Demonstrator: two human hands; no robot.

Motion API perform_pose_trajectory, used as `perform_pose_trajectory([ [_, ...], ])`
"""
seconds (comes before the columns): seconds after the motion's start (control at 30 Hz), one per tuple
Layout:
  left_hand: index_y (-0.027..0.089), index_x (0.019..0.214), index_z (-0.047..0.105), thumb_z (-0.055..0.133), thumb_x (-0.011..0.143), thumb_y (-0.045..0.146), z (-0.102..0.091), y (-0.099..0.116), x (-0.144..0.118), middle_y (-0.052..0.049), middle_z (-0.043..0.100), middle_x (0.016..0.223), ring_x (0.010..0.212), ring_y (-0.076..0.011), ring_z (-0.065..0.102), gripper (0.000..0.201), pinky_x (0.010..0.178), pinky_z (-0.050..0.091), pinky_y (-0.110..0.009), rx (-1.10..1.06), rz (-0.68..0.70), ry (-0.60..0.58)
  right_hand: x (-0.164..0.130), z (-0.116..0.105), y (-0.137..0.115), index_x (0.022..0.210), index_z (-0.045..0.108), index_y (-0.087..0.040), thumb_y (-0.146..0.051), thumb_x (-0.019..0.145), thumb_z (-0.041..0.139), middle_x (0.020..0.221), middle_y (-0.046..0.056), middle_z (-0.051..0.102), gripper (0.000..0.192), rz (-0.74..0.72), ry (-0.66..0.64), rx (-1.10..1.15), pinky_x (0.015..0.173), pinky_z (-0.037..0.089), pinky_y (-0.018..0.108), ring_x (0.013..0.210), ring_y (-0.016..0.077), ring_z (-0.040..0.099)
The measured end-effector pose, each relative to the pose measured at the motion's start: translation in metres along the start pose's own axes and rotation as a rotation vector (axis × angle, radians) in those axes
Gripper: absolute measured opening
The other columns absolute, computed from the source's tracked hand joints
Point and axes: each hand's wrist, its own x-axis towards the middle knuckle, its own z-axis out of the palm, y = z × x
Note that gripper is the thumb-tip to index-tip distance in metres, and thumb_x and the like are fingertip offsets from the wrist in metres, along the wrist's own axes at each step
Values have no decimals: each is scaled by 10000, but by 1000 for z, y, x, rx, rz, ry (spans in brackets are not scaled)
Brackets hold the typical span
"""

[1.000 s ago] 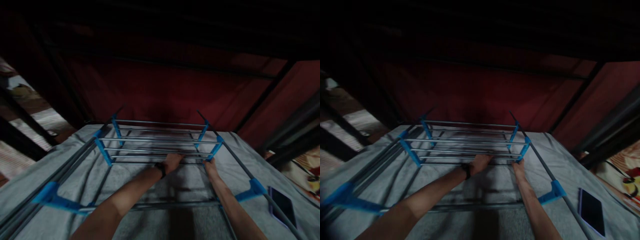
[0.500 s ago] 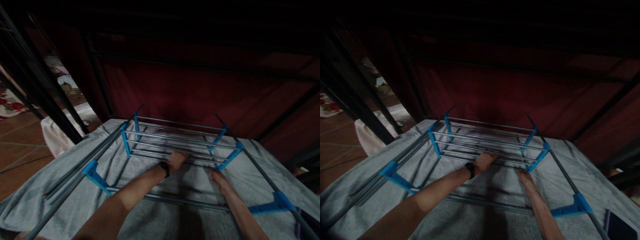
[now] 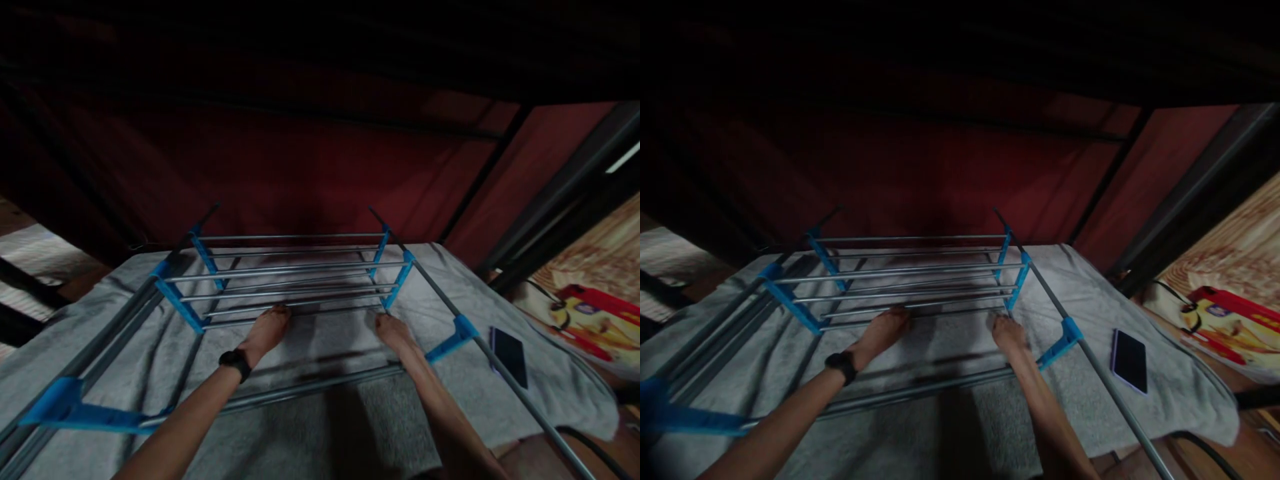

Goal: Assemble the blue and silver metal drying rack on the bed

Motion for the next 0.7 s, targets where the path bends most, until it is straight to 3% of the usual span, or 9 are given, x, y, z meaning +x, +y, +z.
perform_pose_trajectory([
  [0.13, 203, 1122, 704, 464, 1034, 288, -12, -18, -12, -126, 777, 1118, 1032, -264, 737, 270, 851, 516, -326, -35, -151, -87, -45, -28, 17, 899, 724, -245, -265, 869, 533, 1045, 90, 768, 194, 2, 77, 102, 1043, 465, 435, 1118, 288, 671],
  [0.23, 214, 1052, 715, 464, 1026, 338, -20, -21, -34, -97, 790, 1027, 954, -245, 741, 281, 769, 493, -295, -126, -211, -57, -98, -30, 24, 1068, 711, -251, -356, 919, 480, 1162, 74, 750, 294, -72, 256, 268, 1032, 477, 400, 1123, 258, 664],
  [0.3, 217, 1040, 712, 466, 1004, 393, -22, -15, -58, -85, 784, 1013, 914, -240, 734, 305, 745, 492, -295, -251, -243, 108, -131, -24, 34, 1030, 686, -238, -378, 911, 463, 1084, 82, 741, 289, -42, 428, 290, 983, 486, 402, 1036, 260, 665],
  [0.37, 215, 1021, 702, 466, 977, 478, -17, -3, -88, -82, 770, 1013, 883, -234, 718, 356, 741, 501, -299, -416, -279, 395, -152, -18, 50, 990, 643, -226, -390, 891, 446, 989, 78, 710, 274, 40, 599, 309, 930, 493, 399, 952, 254, 650],
  [0.43, 220, 960, 684, 481, 948, 542, -4, 13, -121, -68, 747, 940, 830, -228, 696, 381, 723, 503, -304, -547, -344, 618, -158, -14, 72, 1008, 611, -216, -396, 851, 453, 1001, 88, 680, 286, 115, 717, 331, 930, 494, 402, 976, 260, 636],
  [0.47, 222, 932, 674, 493, 934, 553, 5, 20, -137, -59, 733, 899, 807, -225, 685, 377, 716, 502, -306, -592, -383, 674, -156, -13, 83, 1029, 605, -207, -392, 818, 464, 1046, 106, 672, 314, 138, 738, 329, 951, 492, 409, 1023, 270, 629],
  [0.57, 227, 875, 652, 534, 875, 561, 42, 32, -181, -44, 698, 813, 744, -220, 658, 354, 705, 501, -320, -676, -523, 703, -137, -9, 108, 1078, 621, -170, -379, 726, 468, 1146, 167, 665, 437, 173, 624, 287, 1007, 480, 448, 1110, 307, 614],
  [0.7, 243, 853, 629, 526, 826, 578, 91, 14, -225, -37, 666, 769, 709, -236, 634, 351, 653, 495, -343, -652, -777, 639, -118, 2, 116, 1013, 660, -181, -353, 708, 454, 1028, 148, 712, 406, 154, 465, 269, 962, 504, 433, 1006, 294, 649],
])
